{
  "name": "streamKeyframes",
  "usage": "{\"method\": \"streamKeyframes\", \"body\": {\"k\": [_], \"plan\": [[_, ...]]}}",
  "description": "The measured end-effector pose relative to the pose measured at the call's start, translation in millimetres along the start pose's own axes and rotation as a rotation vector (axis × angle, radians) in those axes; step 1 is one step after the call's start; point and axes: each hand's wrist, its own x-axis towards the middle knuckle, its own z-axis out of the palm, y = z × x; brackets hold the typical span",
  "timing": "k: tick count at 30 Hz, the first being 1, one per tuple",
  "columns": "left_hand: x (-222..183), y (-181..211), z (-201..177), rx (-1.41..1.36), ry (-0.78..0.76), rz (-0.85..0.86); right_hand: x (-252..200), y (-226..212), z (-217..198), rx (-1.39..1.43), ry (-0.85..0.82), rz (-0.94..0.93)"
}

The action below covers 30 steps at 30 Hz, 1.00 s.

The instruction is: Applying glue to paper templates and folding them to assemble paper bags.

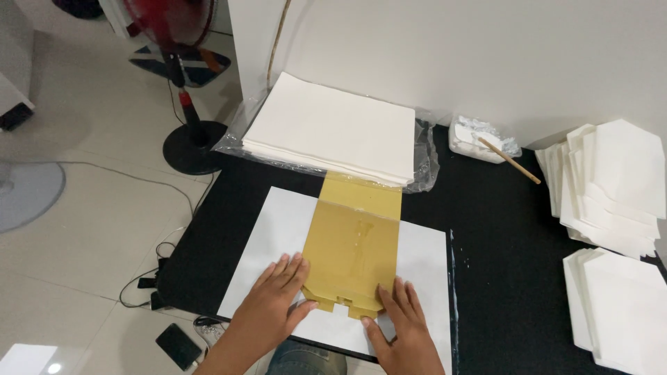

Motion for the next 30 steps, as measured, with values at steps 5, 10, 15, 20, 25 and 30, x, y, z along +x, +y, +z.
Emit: {"method": "streamKeyframes", "body": {"k": [5, 10, 15, 20, 25, 30], "plan": [[-1.6, -4.5, 8.4, 0.024, 0.049, 0.018, -1.9, 0.6, 1.8, -0.012, 0.032, -0.050], [-1.4, 0.1, 2.9, 0.006, 0.046, -0.003, -0.3, 7.6, 5.5, -0.033, 0.038, -0.070], [-1.2, -3.0, 5.5, 0.004, 0.086, 0.005, -0.7, -6.4, -3.6, -0.028, -0.049, 0.048], [0.2, -3.4, 4.1, -0.041, 0.099, 0.019, -1.8, 0.8, -0.8, -0.014, 0.047, -0.112], [1.1, 1.1, -3.0, -0.059, -0.001, -0.020, -4.8, -9.0, -9.3, 0.001, -0.026, -0.025], [2.0, 2.8, -2.7, -0.038, -0.016, -0.022, -4.5, -4.8, -5.0, 0.032, 0.042, -0.068]]}}
